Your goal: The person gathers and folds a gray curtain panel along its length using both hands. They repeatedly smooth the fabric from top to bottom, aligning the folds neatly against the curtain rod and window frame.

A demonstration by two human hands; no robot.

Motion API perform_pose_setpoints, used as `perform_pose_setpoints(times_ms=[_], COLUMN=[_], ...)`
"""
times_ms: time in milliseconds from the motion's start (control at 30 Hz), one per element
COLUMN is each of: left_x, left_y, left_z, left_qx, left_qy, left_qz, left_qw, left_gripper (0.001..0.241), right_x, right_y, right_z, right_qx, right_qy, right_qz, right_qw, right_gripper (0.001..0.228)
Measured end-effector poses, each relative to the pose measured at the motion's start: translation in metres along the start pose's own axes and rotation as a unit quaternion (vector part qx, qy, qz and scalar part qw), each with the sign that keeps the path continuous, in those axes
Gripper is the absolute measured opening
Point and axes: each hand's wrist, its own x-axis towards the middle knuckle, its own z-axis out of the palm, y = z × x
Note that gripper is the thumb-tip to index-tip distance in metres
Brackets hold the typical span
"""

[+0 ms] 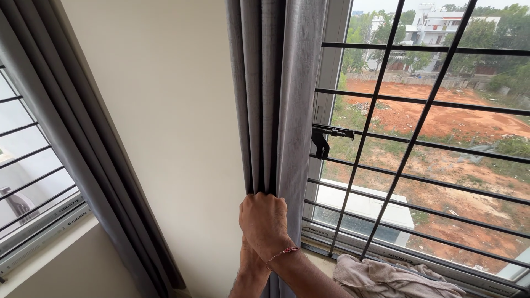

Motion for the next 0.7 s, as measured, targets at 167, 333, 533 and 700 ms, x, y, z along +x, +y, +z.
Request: perform_pose_setpoints(times_ms=[167,333,533,700], left_x=[-0.007,-0.013,-0.014,-0.013], left_y=[0.004,0.004,0.005,0.008], left_z=[-0.017,-0.007,-0.01,-0.008], left_qx=[-0.012,-0.011,-0.001,0.015], left_qy=[-0.118,-0.137,-0.177,-0.178], left_qz=[-0.014,-0.006,-0.028,-0.029], left_qw=[0.993,0.99,0.984,0.984], left_gripper=[0.01,0.011,0.031,0.036], right_x=[-0.004,-0.009,-0.012,-0.012], right_y=[0.001,-0.001,0.0,0.001], right_z=[0.017,0.019,0.022,0.024], right_qx=[-0.01,-0.014,-0.004,-0.013], right_qy=[0.008,0.013,-0.003,-0.008], right_qz=[-0.011,-0.01,-0.012,-0.018], right_qw=[1.0,1.0,1.0,1.0], right_gripper=[0.041,0.036,0.039,0.039])
